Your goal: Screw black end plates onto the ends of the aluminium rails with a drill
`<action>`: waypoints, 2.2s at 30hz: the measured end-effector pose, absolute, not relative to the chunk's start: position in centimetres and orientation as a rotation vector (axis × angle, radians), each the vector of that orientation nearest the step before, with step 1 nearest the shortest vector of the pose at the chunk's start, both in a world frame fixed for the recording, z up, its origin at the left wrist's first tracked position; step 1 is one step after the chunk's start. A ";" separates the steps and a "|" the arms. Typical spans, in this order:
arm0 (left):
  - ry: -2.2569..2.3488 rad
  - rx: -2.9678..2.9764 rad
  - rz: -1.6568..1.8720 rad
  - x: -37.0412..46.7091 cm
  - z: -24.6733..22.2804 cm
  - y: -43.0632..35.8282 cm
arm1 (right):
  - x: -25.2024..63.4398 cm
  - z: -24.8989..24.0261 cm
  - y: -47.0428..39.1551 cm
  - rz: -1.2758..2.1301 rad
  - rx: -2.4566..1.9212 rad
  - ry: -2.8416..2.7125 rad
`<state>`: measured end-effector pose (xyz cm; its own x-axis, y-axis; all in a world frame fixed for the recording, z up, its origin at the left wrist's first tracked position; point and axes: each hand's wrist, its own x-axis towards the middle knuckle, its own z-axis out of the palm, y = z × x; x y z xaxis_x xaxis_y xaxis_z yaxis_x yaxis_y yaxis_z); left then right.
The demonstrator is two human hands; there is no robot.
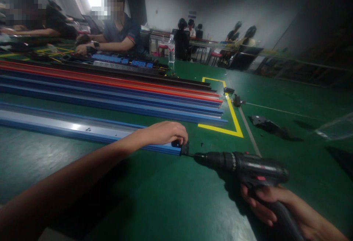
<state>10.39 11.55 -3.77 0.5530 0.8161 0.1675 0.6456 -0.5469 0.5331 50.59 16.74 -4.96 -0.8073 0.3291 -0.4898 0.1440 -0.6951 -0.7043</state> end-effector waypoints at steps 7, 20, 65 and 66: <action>1.177 2.388 0.572 10.4 -4.0 11.6 | 50.5 -4.6 16.9 2.660 -0.921 -1.165; 1.194 2.386 0.560 10.2 -4.0 11.6 | 50.3 -4.2 16.8 2.653 -0.939 -1.170; 1.180 2.382 0.592 10.4 -3.8 11.6 | 50.7 -5.2 16.6 2.629 -0.910 -1.150; 1.181 2.381 0.590 10.4 -3.8 11.6 | 50.7 -5.2 16.6 2.630 -0.921 -1.152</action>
